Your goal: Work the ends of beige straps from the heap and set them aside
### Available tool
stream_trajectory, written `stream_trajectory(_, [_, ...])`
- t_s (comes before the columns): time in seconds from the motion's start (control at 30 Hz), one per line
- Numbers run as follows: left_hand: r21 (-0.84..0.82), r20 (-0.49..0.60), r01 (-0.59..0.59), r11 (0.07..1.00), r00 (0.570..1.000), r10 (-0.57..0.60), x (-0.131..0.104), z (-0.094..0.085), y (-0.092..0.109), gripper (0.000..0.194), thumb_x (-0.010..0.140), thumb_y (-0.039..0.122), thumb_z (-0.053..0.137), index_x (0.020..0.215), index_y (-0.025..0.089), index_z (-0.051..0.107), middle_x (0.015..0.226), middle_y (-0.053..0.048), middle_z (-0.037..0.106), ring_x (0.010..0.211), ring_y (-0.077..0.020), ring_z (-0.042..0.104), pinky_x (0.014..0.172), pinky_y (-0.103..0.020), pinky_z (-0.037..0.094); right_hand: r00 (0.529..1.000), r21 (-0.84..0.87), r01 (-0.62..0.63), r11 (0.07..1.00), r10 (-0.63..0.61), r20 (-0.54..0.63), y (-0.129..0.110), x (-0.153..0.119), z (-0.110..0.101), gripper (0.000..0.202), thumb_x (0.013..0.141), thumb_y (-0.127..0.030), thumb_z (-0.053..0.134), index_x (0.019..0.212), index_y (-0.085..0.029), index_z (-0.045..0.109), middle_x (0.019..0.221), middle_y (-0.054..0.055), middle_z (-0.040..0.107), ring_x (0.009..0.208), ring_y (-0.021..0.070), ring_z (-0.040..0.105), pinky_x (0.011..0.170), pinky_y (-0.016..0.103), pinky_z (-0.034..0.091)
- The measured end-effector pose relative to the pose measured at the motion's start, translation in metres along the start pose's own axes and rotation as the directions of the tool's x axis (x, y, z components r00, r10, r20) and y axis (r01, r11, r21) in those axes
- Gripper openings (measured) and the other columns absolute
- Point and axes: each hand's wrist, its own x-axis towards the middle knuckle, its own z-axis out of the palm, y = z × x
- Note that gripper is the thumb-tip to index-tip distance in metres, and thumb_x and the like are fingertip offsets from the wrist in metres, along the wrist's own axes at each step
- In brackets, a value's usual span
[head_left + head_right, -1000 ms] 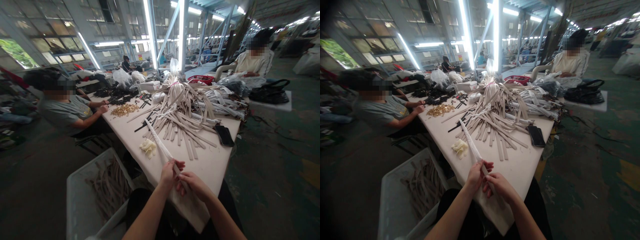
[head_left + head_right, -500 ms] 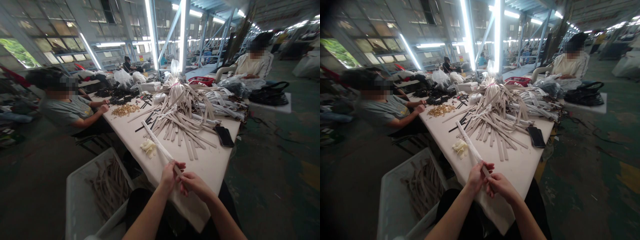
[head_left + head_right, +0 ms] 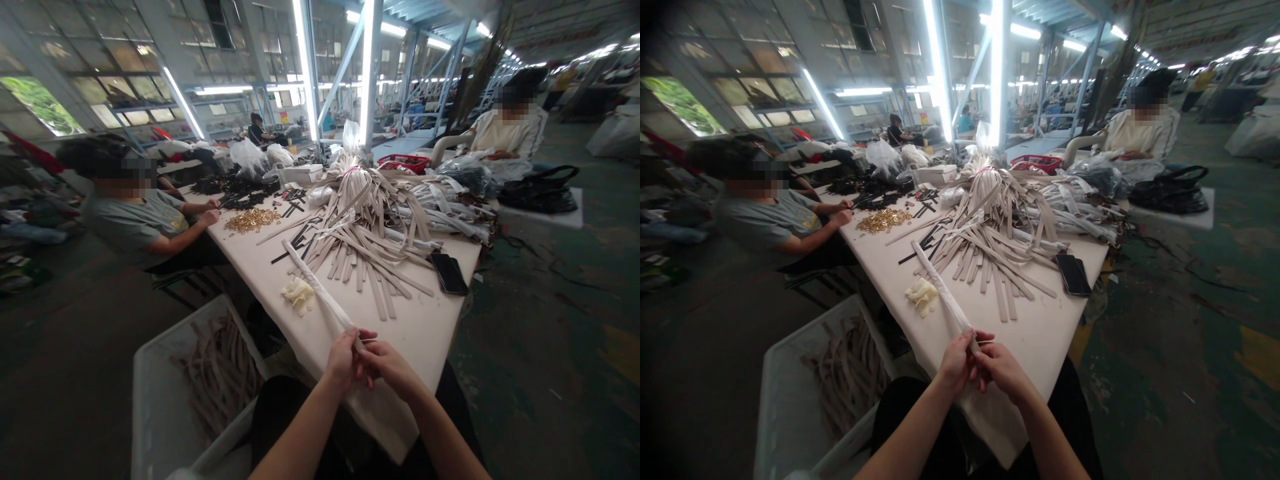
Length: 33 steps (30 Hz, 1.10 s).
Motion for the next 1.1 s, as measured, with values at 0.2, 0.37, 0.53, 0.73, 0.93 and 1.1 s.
stream_trajectory(0.2, [0.032, 0.029, -0.001, 0.999, 1.0, 0.0, 0.0, 0.001, -0.005, 0.048, 0.085, 0.049, 0.061, 0.105, 0.005, 0.067, 0.073, -0.01, 0.069, 0.032, -0.0065, 0.039, 0.03, -0.021, 0.031, 0.993, 0.0, 0.048, 0.999, -0.048, -0.11, -0.008, 0.009, 0.007, 0.047, 0.082, -0.061, 0.064, 0.092, -0.014, 0.064, 0.073, 0.006, 0.071, 0.055, 0.016, 0.065, 0.054, 0.027, 0.051])
stream_trajectory(0.37, [-0.066, 0.007, -0.112, 0.992, 0.994, 0.112, 0.006, -0.006, 0.027, 0.043, 0.085, 0.041, 0.062, 0.116, 0.012, 0.059, 0.1, -0.017, 0.072, 0.062, -0.0187, 0.067, 0.051, -0.028, 0.052, 0.972, -0.103, 0.156, 0.982, -0.171, -0.163, -0.01, 0.006, 0.007, 0.044, 0.085, -0.058, 0.062, 0.079, -0.014, 0.064, 0.064, 0.005, 0.069, 0.048, 0.0136, 0.06, 0.05, 0.025, 0.045])
stream_trajectory(0.53, [0.059, -0.102, -0.34, 0.939, 0.933, 0.344, 0.0, -0.016, 0.104, 0.038, 0.085, 0.036, 0.066, 0.113, 0.011, 0.059, 0.093, -0.014, 0.073, 0.074, -0.0216, 0.071, 0.07, -0.033, 0.055, 0.979, -0.195, 0.18, 0.964, -0.195, -0.062, -0.01, -0.015, 0.016, 0.042, 0.088, -0.055, 0.061, 0.083, -0.014, 0.066, 0.071, 0.007, 0.072, 0.05, 0.0149, 0.062, 0.051, 0.025, 0.047])
stream_trajectory(0.73, [0.205, 0.014, -0.63, 0.749, 0.767, 0.641, -0.069, -0.006, 0.189, 0.035, 0.086, 0.037, 0.067, 0.112, 0.014, 0.064, 0.081, -0.006, 0.071, 0.065, -0.0163, 0.067, 0.068, -0.031, 0.055, 0.941, -0.29, 0.325, 0.9, -0.338, 0.006, -0.024, -0.019, 0.074, 0.033, 0.095, -0.048, 0.056, 0.096, -0.017, 0.067, 0.081, 0.005, 0.073, 0.058, 0.0157, 0.067, 0.059, 0.026, 0.052])
stream_trajectory(0.93, [0.368, -0.177, -0.768, 0.524, 0.496, 0.85, -0.148, -0.088, 0.277, 0.031, 0.087, 0.035, 0.064, 0.111, 0.016, 0.066, 0.074, -0.002, 0.067, 0.058, -0.0132, 0.062, 0.057, -0.026, 0.053, 0.949, -0.426, 0.299, 0.854, -0.313, 0.039, -0.019, -0.012, 0.086, 0.032, 0.095, -0.045, 0.054, 0.109, -0.019, 0.066, 0.083, 0.005, 0.073, 0.065, 0.0179, 0.069, 0.068, 0.03, 0.054])
stream_trajectory(1.1, [0.524, -0.263, -0.612, 0.593, 0.546, 0.796, -0.175, -0.213, 0.301, 0.034, 0.086, 0.035, 0.064, 0.112, 0.014, 0.065, 0.079, -0.005, 0.068, 0.061, -0.0141, 0.063, 0.059, -0.025, 0.052, 0.972, -0.486, 0.215, 0.847, -0.233, 0.025, 0.001, 0.011, 0.081, 0.036, 0.095, -0.049, 0.051, 0.108, -0.018, 0.065, 0.084, 0.006, 0.073, 0.068, 0.0194, 0.07, 0.071, 0.031, 0.054])
